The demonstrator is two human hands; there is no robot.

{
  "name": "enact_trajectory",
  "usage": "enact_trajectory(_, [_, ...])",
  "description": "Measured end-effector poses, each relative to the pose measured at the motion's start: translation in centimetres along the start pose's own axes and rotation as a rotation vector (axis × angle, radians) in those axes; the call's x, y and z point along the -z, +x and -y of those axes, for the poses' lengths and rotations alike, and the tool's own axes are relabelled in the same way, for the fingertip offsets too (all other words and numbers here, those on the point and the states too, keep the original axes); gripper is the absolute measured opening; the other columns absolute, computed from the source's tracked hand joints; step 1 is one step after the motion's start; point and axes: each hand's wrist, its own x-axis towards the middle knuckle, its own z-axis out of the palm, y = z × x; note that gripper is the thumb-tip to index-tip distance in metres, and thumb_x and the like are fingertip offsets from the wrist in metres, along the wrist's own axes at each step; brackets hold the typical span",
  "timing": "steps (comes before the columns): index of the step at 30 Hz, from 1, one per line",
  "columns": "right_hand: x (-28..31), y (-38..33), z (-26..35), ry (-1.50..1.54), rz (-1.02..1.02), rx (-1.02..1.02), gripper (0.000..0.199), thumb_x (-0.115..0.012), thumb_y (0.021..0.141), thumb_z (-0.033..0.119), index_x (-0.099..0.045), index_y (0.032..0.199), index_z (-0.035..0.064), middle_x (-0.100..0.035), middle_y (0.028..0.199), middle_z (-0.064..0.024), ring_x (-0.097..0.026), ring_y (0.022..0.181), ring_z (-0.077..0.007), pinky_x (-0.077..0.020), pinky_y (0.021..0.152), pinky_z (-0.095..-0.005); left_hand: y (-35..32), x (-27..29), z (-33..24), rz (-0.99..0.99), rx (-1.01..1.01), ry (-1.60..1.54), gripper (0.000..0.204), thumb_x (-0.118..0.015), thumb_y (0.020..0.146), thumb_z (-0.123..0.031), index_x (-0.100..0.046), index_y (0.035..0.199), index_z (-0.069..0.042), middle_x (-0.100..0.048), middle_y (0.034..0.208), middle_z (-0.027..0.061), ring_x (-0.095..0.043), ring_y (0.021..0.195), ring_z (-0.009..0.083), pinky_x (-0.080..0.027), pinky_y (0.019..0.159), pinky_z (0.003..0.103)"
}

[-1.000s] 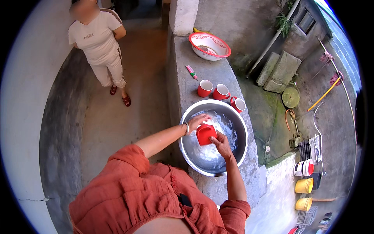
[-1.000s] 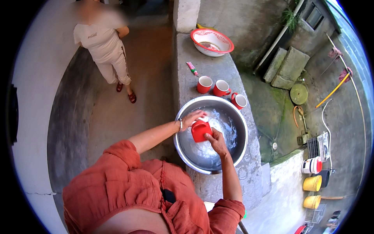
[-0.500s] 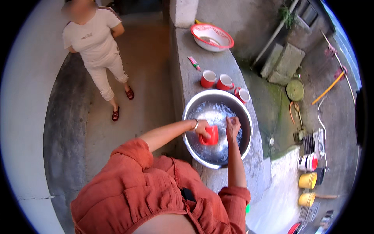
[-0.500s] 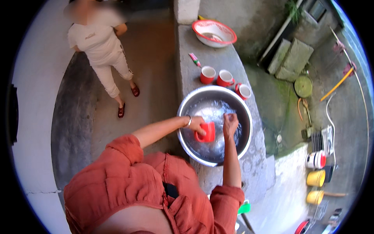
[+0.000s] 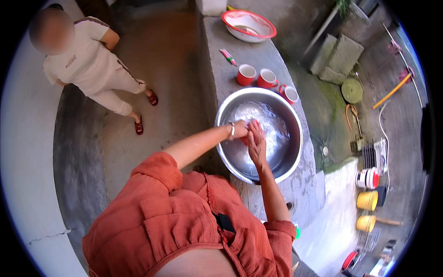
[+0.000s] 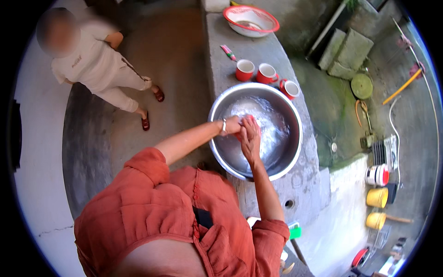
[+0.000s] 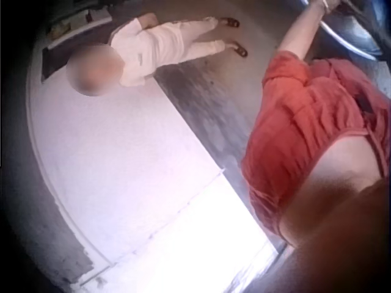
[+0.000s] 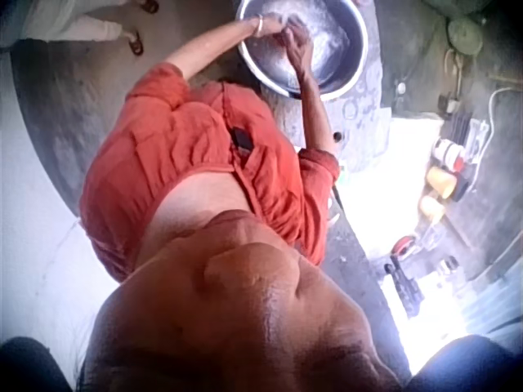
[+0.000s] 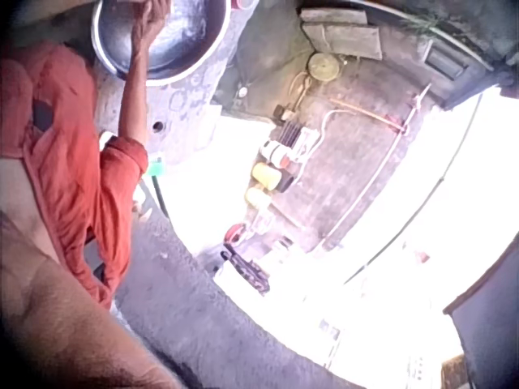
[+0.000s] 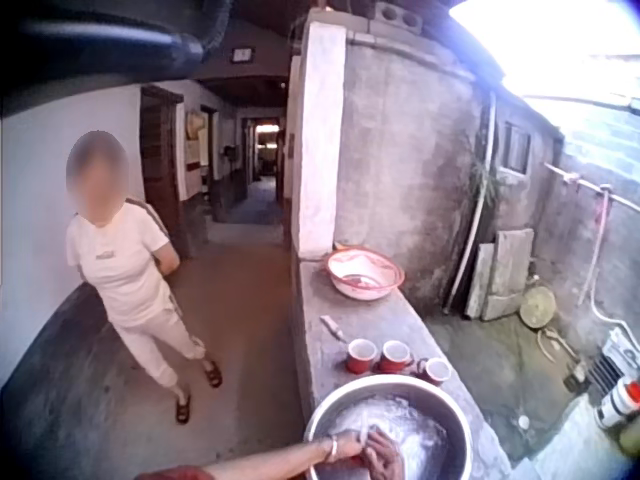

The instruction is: The person washes red cups by hand in a metal basin filled with water. They scrub the inside and outside of each cup and place the cleaned cups on a concrete ledge next to the basin. A second person is visible in the background, standing and then lying down on a mat.

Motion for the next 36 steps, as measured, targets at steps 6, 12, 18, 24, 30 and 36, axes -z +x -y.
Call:
enact_trajectory(6, [-0.5, 1.4, -4.9, -0.283, 0.057, -0.104, 0.036, -0.037, 0.091, 0.027, -0.056, 0.108, 0.0008, -0.056, 0.106, -0.0193, -0.053, 0.1, -0.0288, -0.037, 0.089, -0.0371, -2.7, -2.1, -1.9, 0.244, -0.256, 0.2, 0.012, -0.054, 0.069, 0.001, -0.061, 0.079, 0.003, -0.062, 0.066, 0.0101, -0.062, 0.061, 0.018, -0.052, 0.055, 0.029])
enact_trajectory(12, [3.4, 2.6, -3.9, 1.01, 0.291, -1.007, 0.043, -0.039, 0.091, 0.036, -0.054, 0.103, -0.0025, -0.06, 0.09, -0.0132, -0.059, 0.078, -0.0219, -0.0489, 0.07, -0.0327, -3.5, -0.2, -1.9, 0.424, -0.421, 0.529, 0.019, -0.062, 0.07, -0.003, -0.058, 0.088, 0.002, -0.062, 0.069, 0.0058, -0.06, 0.062, 0.0133, -0.049, 0.058, 0.029])
enact_trajectory(18, [1.0, 1.1, -11.0, 1.49, 0.454, -1.221, 0.053, -0.037, 0.088, 0.043, -0.051, 0.102, -0.0061, -0.06, 0.094, -0.0183, -0.059, 0.085, -0.0304, -0.0495, 0.076, -0.0417, -3.1, 0.4, -0.7, 0.468, -0.428, 0.154, 0.026, -0.067, 0.066, -0.004, -0.058, 0.089, 0.002, -0.062, 0.075, 0.0053, -0.058, 0.068, 0.0127, -0.046, 0.06, 0.029])
enact_trajectory(24, [2.3, 1.3, -8.6, 1.217, 0.401, -1.026, 0.039, -0.042, 0.087, 0.037, -0.053, 0.094, -0.0004, -0.061, 0.084, -0.0136, -0.06, 0.07, -0.0253, -0.0518, 0.064, -0.0355, -3.2, -1.0, -2.2, 0.373, -0.475, 0.769, 0.029, -0.073, 0.063, -0.022, -0.06, 0.078, -0.001, -0.064, 0.074, 0.0097, -0.06, 0.069, 0.0179, -0.047, 0.062, 0.033])
enact_trajectory(30, [2.1, 2.9, -7.8, -0.21, 0.229, -0.57, 0.037, -0.051, 0.084, 0.032, -0.054, 0.101, -0.0008, -0.06, 0.074, -0.0168, -0.057, 0.061, -0.0306, -0.0461, 0.058, -0.0411, -3.9, -1.0, 0.1, 0.136, -0.346, 0.548, 0.032, -0.072, 0.065, -0.026, -0.065, 0.088, -0.005, -0.066, 0.081, 0.01, -0.062, 0.073, 0.0179, -0.047, 0.065, 0.032])
enact_trajectory(36, [-0.3, -2.3, -18.2, -0.92, -0.167, 0.174, 0.038, -0.054, 0.079, 0.031, -0.058, 0.097, -0.002, -0.059, 0.07, -0.018, -0.058, 0.064, -0.0316, -0.0443, 0.069, -0.0402, -4.4, -3.6, -0.7, -0.21, -0.095, 0.21, 0.026, -0.072, 0.065, -0.014, -0.064, 0.086, -0.001, -0.065, 0.08, 0.0073, -0.06, 0.073, 0.0137, -0.048, 0.064, 0.031])
